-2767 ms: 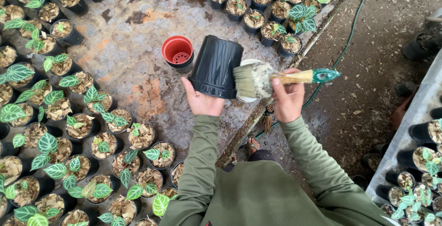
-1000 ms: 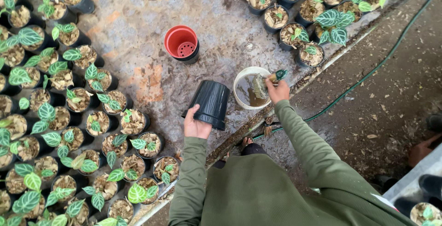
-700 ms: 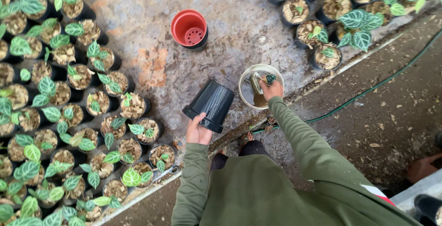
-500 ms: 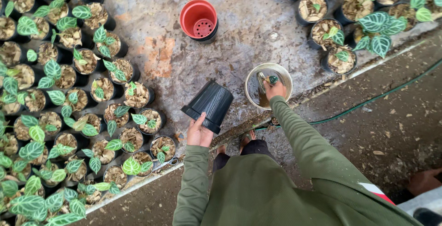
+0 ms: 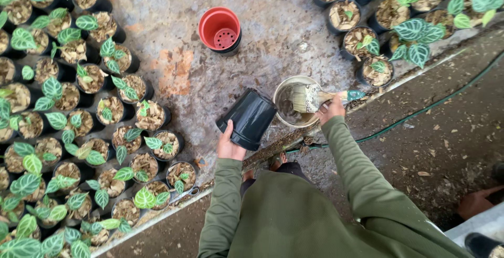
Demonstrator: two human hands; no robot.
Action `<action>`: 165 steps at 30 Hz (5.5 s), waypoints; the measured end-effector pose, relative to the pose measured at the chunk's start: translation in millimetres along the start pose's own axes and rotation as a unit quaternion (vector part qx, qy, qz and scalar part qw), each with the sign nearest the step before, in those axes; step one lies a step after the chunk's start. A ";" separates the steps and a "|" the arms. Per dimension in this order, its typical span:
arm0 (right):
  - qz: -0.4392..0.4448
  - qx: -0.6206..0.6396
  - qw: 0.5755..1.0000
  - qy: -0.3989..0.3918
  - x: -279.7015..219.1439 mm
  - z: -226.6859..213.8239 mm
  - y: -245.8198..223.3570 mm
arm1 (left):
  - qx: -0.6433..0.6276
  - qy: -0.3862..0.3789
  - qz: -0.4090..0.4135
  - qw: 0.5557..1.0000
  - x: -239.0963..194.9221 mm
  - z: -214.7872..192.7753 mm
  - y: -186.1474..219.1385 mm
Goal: The person holds a black plastic plant pot and uses a paintbrush to apply a white substance from a bucket onto the pot's exterior and interior surfaces. The person rotates the pot to cover different areas, including the drainage holes.
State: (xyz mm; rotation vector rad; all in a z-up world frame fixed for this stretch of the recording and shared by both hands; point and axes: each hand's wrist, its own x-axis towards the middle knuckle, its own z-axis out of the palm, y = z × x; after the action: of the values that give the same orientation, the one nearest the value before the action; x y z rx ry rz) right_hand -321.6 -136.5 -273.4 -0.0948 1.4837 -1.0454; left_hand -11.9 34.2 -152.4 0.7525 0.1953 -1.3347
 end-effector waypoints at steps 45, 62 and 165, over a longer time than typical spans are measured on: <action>-0.566 -0.091 0.800 -0.178 -322.0 106.7 -99.8 | 0.458 -0.318 0.114 0.822 -59.9 23.6 41.8; -0.533 -0.030 0.815 -0.226 -347.2 42.4 -37.6 | 0.067 -0.203 0.007 0.977 -55.9 72.5 66.6; -0.297 -0.032 0.940 -0.162 -143.4 -20.9 -48.5 | -0.089 -0.121 -0.042 0.988 -62.1 73.7 22.9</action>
State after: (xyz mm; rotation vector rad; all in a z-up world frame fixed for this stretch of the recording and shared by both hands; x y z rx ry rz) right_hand -328.9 -66.2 -137.9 -0.7672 1.2047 -1.3798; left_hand -27.6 41.3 -54.8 0.4313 0.1520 -1.4543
